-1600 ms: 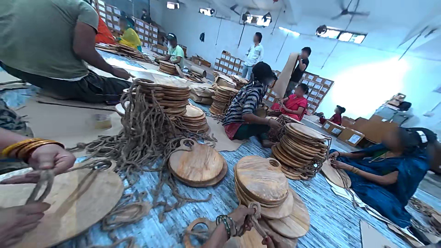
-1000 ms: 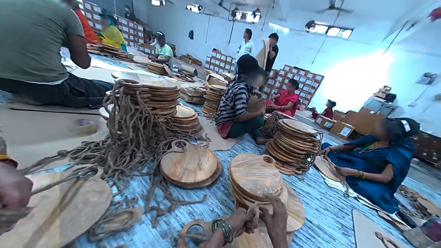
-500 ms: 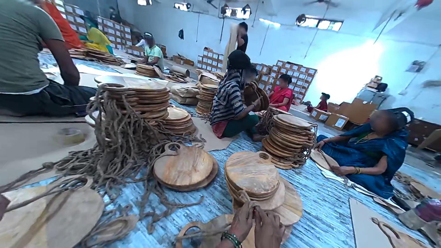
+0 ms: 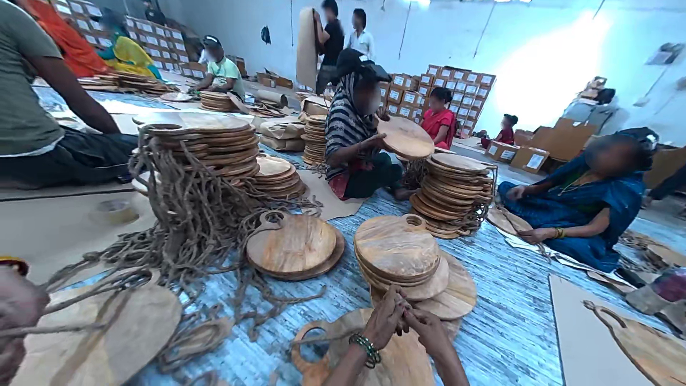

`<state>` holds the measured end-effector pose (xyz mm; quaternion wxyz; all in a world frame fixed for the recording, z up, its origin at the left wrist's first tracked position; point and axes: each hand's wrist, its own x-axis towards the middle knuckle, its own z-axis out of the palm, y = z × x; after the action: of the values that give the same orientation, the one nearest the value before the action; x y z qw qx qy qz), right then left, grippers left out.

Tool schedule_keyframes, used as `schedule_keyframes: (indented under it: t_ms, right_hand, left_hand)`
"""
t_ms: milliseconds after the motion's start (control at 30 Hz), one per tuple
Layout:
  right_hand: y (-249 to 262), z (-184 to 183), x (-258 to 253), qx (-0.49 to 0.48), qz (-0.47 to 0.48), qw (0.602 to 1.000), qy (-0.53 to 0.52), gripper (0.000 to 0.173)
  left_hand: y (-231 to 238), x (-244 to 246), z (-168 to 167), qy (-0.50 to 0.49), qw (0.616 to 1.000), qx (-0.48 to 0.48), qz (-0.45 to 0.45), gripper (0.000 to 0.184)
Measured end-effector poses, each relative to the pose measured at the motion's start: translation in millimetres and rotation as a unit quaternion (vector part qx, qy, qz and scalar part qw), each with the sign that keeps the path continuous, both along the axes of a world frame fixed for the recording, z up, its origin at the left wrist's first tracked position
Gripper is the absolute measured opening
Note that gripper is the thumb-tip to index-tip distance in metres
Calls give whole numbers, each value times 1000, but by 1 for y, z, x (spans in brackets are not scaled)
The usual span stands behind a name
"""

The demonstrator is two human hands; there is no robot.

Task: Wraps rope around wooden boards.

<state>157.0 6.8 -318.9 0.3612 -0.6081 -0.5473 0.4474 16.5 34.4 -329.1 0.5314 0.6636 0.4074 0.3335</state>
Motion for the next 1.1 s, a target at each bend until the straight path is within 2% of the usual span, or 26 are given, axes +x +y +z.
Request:
schedule_keyframes:
  t_ms: [67,200,300,400,500,600,800,933,1100]
  right_hand:
    - [-7,-7,1,-11,-23,997,74,15]
    - [-19,-28,-13,55,-160,981,97,12]
    - [-23,-41,-21,129,-210,969,27,19]
    - [-28,-44,-21,142,-187,969,-75,27]
    - [-34,-48,-17,157,-183,961,-136,27]
    - [-37,-53,-16,198,-182,946,-182,25]
    - [-33,-64,-13,265,-165,923,-224,25]
    - [-30,-77,-8,330,-148,912,-191,24]
    - [-34,-78,-6,336,-129,926,-116,23]
  left_hand:
    - [1,-1,0,16,999,-10,-31,40]
    - [1,5,3,84,992,-8,-96,43]
    - [-2,14,5,152,983,-5,-105,47]
    - [-8,19,6,232,970,15,-77,53]
    - [-15,23,2,269,961,35,-52,52]
    - [-19,26,2,265,963,39,-29,43]
    - [-22,32,0,224,975,-8,10,42]
    - [-21,27,-8,127,991,-29,21,41]
    - [-16,22,-21,37,995,-86,18,40]
